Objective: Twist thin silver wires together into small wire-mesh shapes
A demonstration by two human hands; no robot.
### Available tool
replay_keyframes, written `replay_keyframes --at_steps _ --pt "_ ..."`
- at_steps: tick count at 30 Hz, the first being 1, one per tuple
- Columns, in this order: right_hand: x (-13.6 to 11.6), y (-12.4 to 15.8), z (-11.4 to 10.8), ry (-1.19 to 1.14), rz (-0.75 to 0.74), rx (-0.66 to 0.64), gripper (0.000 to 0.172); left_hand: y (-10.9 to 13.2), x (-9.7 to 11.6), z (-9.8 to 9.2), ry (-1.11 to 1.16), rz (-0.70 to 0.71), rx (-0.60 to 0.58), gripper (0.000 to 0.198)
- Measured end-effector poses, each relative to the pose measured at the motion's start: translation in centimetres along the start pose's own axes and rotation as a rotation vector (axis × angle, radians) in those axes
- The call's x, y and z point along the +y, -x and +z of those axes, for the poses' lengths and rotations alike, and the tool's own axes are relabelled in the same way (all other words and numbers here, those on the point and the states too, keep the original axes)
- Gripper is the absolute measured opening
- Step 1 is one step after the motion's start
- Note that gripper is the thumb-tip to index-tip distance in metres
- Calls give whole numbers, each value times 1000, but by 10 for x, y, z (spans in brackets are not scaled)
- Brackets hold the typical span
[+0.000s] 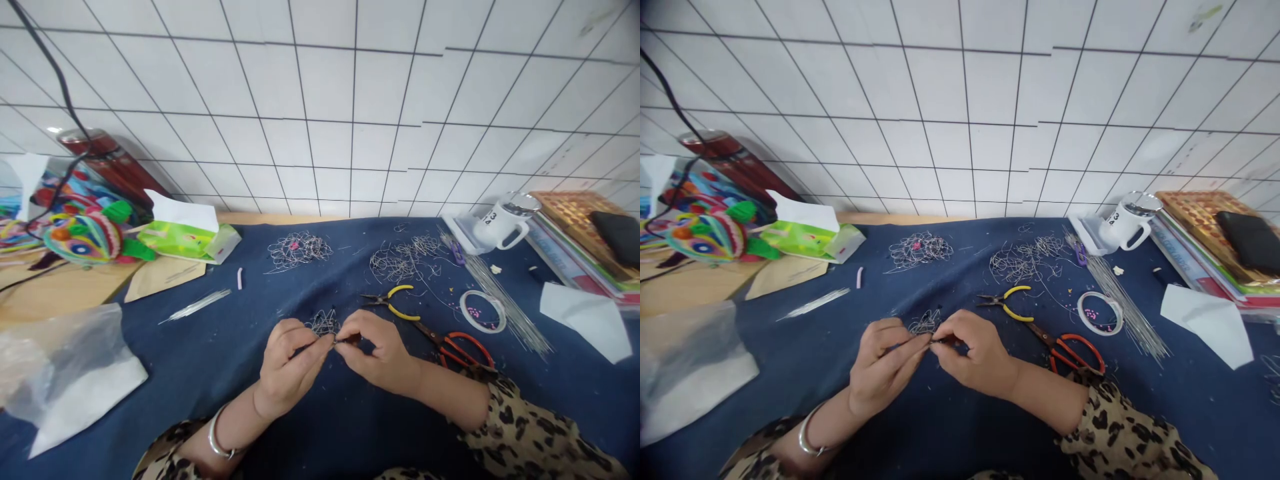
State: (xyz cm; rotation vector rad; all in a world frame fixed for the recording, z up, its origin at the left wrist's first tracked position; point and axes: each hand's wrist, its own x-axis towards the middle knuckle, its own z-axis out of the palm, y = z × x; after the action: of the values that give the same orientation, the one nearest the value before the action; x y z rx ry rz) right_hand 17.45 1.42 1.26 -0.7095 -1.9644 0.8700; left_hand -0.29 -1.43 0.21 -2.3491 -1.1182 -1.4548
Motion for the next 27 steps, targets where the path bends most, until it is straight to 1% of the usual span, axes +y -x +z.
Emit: replay_keyframes --at_steps 6,10,13,15,17,20,22,27 --pt "7 2 -2 154 -182 3 14 4 -1 4 18 -5 -1 36" --pt "8 1 -5 171 -186 20 14 7 -2 8 105 -49 26 31" --pt "6 0 -7 151 -137 15 12 8 -5 9 106 -84 30 27" --pt "5 -1 -8 132 -86 16 10 8 -6 8 99 -110 10 25" --pt "5 -3 -8 99 -18 33 6 8 -8 8 122 -142 -43 24" --pt "6 -5 -10 30 104 53 5 7 -10 8 215 -219 -175 21" --pt "6 -7 -11 -15 171 55 5 6 -11 9 291 -285 -243 18" --pt "11 -8 -13 -159 336 61 4 3 -13 9 423 -481 -337 13"
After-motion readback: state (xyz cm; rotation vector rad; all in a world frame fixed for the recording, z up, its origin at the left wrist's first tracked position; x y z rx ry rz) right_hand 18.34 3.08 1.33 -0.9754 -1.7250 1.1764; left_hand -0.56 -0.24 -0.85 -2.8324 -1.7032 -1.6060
